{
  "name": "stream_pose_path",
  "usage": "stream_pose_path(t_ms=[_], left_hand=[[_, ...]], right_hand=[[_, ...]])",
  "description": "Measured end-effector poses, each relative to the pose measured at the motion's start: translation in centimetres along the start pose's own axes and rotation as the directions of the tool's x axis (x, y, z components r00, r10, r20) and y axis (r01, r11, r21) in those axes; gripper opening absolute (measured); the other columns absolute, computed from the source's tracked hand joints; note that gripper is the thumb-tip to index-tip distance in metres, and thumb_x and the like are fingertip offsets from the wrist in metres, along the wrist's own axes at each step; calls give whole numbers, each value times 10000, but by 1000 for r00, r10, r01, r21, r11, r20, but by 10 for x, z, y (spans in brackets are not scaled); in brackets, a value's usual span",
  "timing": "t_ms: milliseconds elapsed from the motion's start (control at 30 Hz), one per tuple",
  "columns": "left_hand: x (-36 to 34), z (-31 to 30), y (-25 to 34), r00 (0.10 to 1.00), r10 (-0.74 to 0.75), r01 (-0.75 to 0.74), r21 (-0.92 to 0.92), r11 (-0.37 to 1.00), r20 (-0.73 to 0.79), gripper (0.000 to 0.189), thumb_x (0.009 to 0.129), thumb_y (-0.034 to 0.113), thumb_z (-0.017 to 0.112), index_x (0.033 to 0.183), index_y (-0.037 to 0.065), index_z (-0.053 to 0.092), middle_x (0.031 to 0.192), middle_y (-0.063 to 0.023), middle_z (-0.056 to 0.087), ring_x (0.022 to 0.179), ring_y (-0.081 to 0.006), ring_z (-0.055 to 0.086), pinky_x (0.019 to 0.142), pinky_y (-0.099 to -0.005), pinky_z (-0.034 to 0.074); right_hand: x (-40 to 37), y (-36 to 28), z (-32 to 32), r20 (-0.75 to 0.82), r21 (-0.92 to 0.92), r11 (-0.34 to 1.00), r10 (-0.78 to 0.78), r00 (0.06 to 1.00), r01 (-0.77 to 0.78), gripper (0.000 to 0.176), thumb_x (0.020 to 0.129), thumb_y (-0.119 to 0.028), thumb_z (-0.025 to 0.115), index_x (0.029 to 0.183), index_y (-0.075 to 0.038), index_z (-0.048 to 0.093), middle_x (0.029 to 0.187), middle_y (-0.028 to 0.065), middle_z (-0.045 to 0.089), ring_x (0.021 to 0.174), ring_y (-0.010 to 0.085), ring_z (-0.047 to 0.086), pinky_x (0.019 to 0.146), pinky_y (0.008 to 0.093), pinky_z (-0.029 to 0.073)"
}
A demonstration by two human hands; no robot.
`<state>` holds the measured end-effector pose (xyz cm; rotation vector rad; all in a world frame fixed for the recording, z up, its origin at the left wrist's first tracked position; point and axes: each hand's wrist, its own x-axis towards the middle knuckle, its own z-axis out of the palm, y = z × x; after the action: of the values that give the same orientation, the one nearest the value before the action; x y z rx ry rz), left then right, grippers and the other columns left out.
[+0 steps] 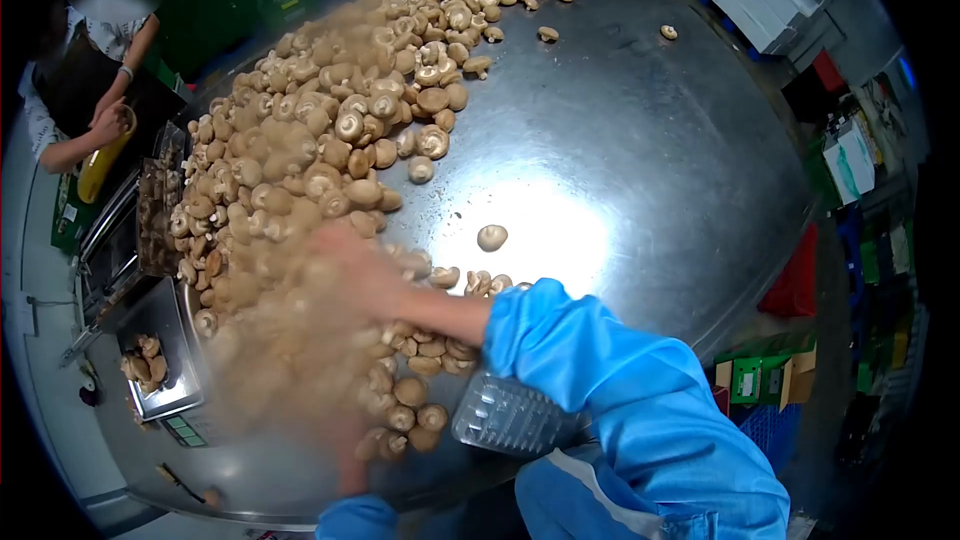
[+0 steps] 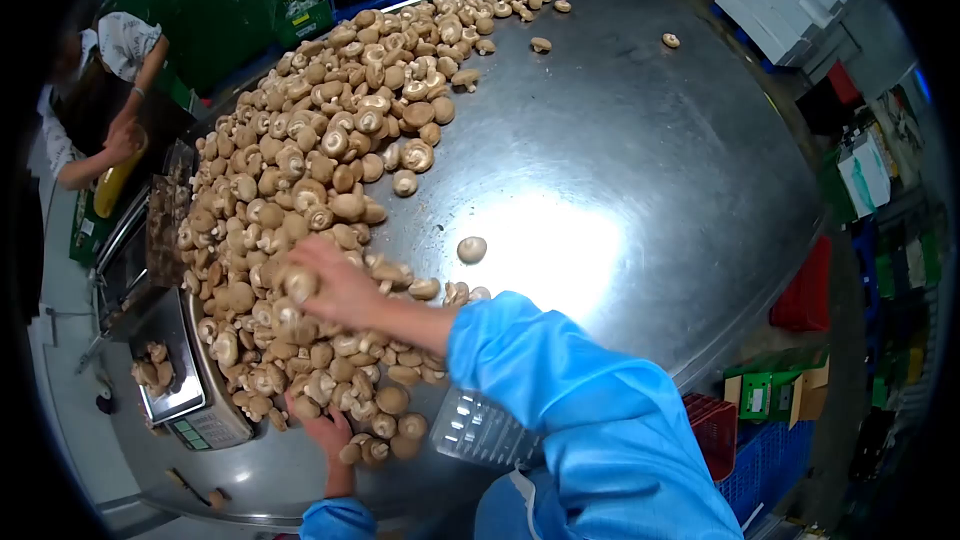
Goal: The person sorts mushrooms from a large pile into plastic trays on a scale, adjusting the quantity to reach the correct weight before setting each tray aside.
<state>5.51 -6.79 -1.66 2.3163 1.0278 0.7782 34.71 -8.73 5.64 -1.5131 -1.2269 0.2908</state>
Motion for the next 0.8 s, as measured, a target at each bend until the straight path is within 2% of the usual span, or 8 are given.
stream_pose_path(t_ms=[100, 200, 300, 367, 467, 567, 633, 800], left_hand=[[-3, -7, -4, 994, -91, 92, -3, 996, 57, 784, 836, -26, 576, 1528, 2, 208, 1454, -220, 372, 1276, -333, 469, 1090, -393, 374], [-7, -9, -15, 989, -136, 135, 18, 991, 54, 789, 824, -11, 589, 1517, -1, 213, 1421, -228, 387, 1268, -330, 463, 1090, -405, 364], [-4, 0, -14, 989, -100, 74, -226, 971, -106, 789, 815, 14, 606, 1506, -4, 224, 1382, -225, 405, 1257, -336, 453, 1096, -417, 346], [-2, -2, -4, 987, -107, 81, -200, 976, -122, 793, 807, 24, 613, 1500, -2, 229, 1374, -220, 401, 1256, -338, 443, 1100, -423, 334], [-3, -4, -5, 986, -120, 94, -211, 973, -114, 798, 795, 24, 616, 1494, -2, 232, 1383, -219, 382, 1264, -339, 427, 1106, -428, 324], [-6, 0, -18, 985, -126, 93, -254, 963, -115, 796, 789, 16, 614, 1489, -6, 234, 1403, -215, 359, 1280, -339, 411, 1113, -429, 316], [-6, 2, -23, 985, -121, 88, -250, 964, -120, 795, 789, 10, 610, 1488, -7, 233, 1413, -211, 346, 1290, -338, 401, 1117, -428, 311], [-3, 0, -22, 989, -82, 62, -160, 985, -123, 805, 790, -1, 602, 1496, -3, 216, 1428, -196, 324, 1314, -328, 373, 1122, -420, 307]], right_hand=[[12, -44, 65, 41, -269, 948, -165, 985, 170, 641, 761, -129, 657, 1374, -36, 491, 1457, 219, 396, 1414, 388, 312, 1210, 538, 188], [11, -91, 95, 113, 123, 986, -125, 986, 111, 640, 741, -51, 608, 1368, -34, 482, 1446, 229, 399, 1393, 388, 338, 1202, 521, 210], [-3, -88, 99, 119, 101, 943, -327, 938, 316, 609, 726, -27, 600, 1328, -29, 505, 1413, 236, 412, 1370, 395, 354, 1150, 509, 283], [-4, -68, 73, 176, -91, 964, -233, 956, 251, 524, 706, 3, 586, 1227, -21, 544, 1311, 217, 480, 1260, 406, 441, 1034, 524, 372], [-22, -9, -36, -240, -257, 960, -172, 955, 109, 453, 729, 2, 560, 1181, -30, 562, 1208, 225, 530, 1169, 400, 493, 984, 517, 403], [-78, 54, -150, -316, -567, 780, 93, 944, -266, 596, 871, -282, 680, 1401, -80, 498, 1461, 218, 442, 1331, 400, 417, 1116, 442, 352], [-117, 73, -188, -280, -462, 761, 363, 889, -456, 668, 879, -346, 687, 1454, -105, 447, 1515, 212, 391, 1392, 399, 373, 1145, 465, 325], [-169, 55, -137, 25, -226, 918, 339, 941, -325, 764, 907, -358, 646, 1542, -121, 293, 1569, 208, 306, 1448, 381, 308, 1195, 466, 272]])
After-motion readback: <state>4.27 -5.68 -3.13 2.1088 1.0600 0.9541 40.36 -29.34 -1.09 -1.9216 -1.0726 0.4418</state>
